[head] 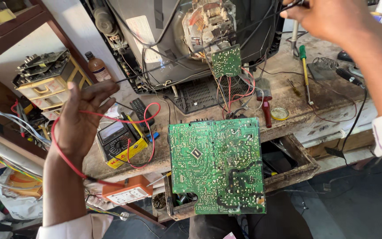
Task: The person uses a soldering iron to apply heat to specific points on a green circuit board while holding multimeter probes to test connections. They then plug a power cord into a wall socket and continue testing the board with the multimeter probes while holding a remote control.
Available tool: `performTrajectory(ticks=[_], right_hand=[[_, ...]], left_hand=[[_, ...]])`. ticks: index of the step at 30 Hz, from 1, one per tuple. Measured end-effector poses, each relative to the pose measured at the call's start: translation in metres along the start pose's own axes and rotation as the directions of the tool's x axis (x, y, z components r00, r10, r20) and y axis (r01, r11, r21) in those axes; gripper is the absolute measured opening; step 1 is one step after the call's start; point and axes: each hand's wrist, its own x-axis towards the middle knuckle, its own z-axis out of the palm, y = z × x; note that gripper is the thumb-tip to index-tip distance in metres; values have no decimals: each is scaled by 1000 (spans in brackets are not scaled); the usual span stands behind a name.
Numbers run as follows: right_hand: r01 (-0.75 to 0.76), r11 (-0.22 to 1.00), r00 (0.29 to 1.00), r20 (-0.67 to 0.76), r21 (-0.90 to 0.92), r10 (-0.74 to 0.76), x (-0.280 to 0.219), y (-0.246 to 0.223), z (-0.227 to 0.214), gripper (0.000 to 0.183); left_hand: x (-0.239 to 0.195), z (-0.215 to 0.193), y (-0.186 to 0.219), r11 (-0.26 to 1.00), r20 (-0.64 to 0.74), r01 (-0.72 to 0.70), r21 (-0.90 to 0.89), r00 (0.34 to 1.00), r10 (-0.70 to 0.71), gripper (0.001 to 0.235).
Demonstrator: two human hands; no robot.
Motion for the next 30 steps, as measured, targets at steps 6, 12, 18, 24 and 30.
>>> performTrajectory(ticks=[6, 12, 18, 24, 30], right_hand=[[146, 987, 988, -61, 68, -142, -5, 14, 41, 13], [154, 984, 986, -86, 86, -146, -13, 20, 82, 18], [134, 990, 991, -35, 43, -132, -8, 29, 110, 22], [115, 990, 993, -47, 76, -112, -12, 28, 111, 13], [260, 965, 963, -59, -35, -261, -12, 26, 115, 12]], left_hand=[[19, -6, -36, 995, -31, 41, -92, 999, -44, 74], [18, 2, -59, 987, -54, 84, -136, 994, -92, 73], [14, 20, -68, 992, 4, 84, -96, 996, -84, 80], [-11, 21, -36, 996, -92, 56, -66, 994, -62, 80], [-67, 17, 23, 975, -222, -91, 205, 965, 137, 77]])
